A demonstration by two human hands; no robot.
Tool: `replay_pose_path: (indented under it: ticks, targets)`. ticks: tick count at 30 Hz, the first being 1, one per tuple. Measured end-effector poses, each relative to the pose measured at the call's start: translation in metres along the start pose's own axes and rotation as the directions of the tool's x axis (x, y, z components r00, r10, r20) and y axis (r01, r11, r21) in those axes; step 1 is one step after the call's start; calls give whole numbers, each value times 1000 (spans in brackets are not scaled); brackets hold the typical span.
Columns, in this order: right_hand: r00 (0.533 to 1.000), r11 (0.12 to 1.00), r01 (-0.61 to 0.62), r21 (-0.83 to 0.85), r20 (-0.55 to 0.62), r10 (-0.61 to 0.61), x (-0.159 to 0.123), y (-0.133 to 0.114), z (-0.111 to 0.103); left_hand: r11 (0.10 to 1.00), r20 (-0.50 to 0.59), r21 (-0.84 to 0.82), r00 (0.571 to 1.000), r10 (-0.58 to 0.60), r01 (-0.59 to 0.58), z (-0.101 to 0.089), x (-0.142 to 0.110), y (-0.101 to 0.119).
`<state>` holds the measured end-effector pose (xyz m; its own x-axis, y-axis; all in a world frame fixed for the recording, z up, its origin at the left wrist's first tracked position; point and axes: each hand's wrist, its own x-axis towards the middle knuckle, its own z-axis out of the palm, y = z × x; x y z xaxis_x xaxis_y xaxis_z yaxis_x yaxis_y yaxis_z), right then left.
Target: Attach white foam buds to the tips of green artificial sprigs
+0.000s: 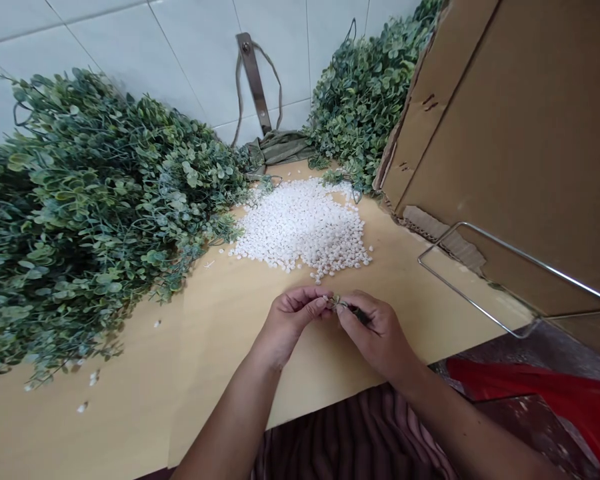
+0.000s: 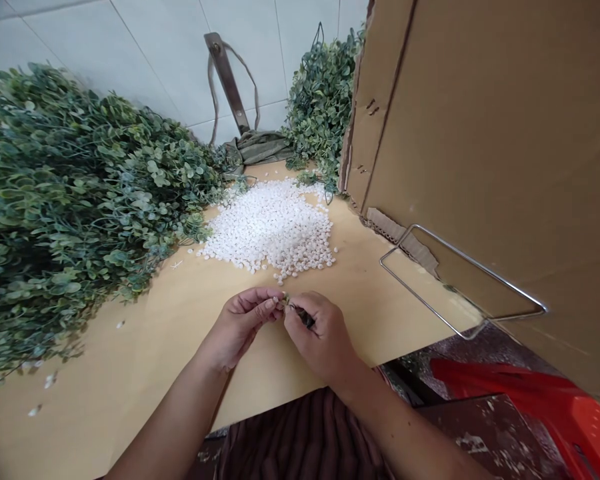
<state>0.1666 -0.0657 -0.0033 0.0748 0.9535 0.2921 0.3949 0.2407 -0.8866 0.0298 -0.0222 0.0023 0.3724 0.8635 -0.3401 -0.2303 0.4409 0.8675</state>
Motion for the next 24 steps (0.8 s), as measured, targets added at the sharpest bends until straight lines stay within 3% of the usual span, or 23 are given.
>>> replay_pose_path:
  ticks: [24]
  targets:
    - [998,999,34,21,-54,-33,0,5,6,999,-46,-40,999,-6,4,3,2,0]
